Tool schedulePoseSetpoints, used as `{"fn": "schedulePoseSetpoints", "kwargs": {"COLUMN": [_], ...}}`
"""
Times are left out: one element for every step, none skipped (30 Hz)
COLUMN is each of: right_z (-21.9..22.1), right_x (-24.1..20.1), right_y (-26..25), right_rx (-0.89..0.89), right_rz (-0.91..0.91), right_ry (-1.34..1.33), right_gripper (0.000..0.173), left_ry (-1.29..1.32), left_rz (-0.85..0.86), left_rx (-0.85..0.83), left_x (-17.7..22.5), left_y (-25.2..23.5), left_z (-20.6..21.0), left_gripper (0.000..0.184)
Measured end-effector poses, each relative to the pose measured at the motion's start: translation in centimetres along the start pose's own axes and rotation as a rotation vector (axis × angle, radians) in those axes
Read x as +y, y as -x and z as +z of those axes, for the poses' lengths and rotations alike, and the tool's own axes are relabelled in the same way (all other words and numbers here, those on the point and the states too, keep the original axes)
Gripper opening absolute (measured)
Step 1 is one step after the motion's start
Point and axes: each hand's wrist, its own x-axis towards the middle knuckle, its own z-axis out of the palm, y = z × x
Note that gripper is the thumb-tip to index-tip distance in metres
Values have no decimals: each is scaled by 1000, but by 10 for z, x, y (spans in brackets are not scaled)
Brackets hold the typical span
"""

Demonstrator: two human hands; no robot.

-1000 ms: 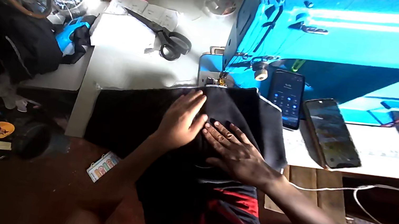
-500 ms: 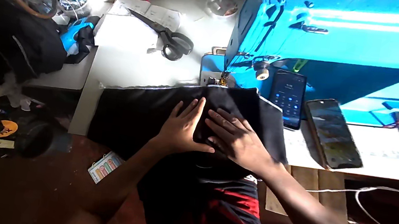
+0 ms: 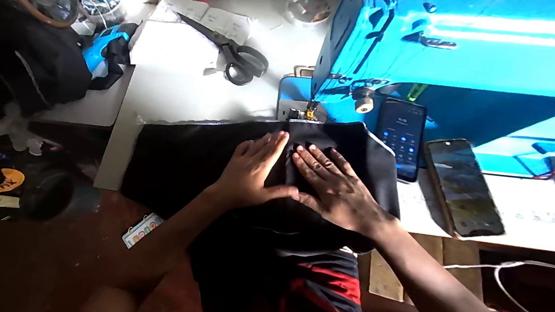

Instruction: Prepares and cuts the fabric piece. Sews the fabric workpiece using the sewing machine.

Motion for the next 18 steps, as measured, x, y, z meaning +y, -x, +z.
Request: {"fn": "schedulePoseSetpoints", "kwargs": {"right_z": [0,0,0,-1,-1,-2,-2,-2,-1,-1,-1,-1,-1,-1,-1,-1,-1,-1], "right_x": [0,-1,-1,-1,-1,-1,-1,-1,0,0,0,0,0,0,0,1,1,1], "right_y": [0,-1,-1,-1,-1,-1,0,0,1,1,1,0,0,0,0,0,0,0], "right_rx": [2,8,9,6,1,-2,-5,-5,-3,-3,-5,-4,-2,-1,-4,-7,-9,-9], "right_rz": [-5,-10,-13,-12,-10,-8,-4,-2,-1,-1,-2,-1,1,2,3,3,1,-3], "right_ry": [6,10,14,16,14,13,14,15,21,29,33,34,32,31,31,32,29,24], "right_gripper": [76,76,76,77,77,77,77,77,77,78,78,79,79,80,80,80,80,81], "left_ry": [13,26,44,63,68,53,23,-13,-40,-54,-61,-64,-65,-63,-65,-71,-86,-103], "left_rz": [10,26,48,67,82,91,88,78,59,39,19,1,-9,-7,2,16,33,40], "left_rx": [26,40,43,25,2,-16,-31,-44,-62,-75,-86,-100,-115,-121,-124,-128,-128,-139], "left_x": [-2,-5,-7,-9,-12,-14,-16,-18,-19,-18,-17,-16,-16,-17,-19,-21,-23,-23], "left_y": [-6,-13,-20,-25,-29,-32,-33,-34,-34,-33,-32,-32,-33,-33,-33,-34,-34,-34], "left_z": [-3,-5,-5,-6,-6,-6,-6,-5,-5,-5,-5,-6,-6,-6,-5,-4,-3,-4], "left_gripper": [84,71,61,56,55,55,56,57,57,57,57,57,57,59,63,69,78,87]}}
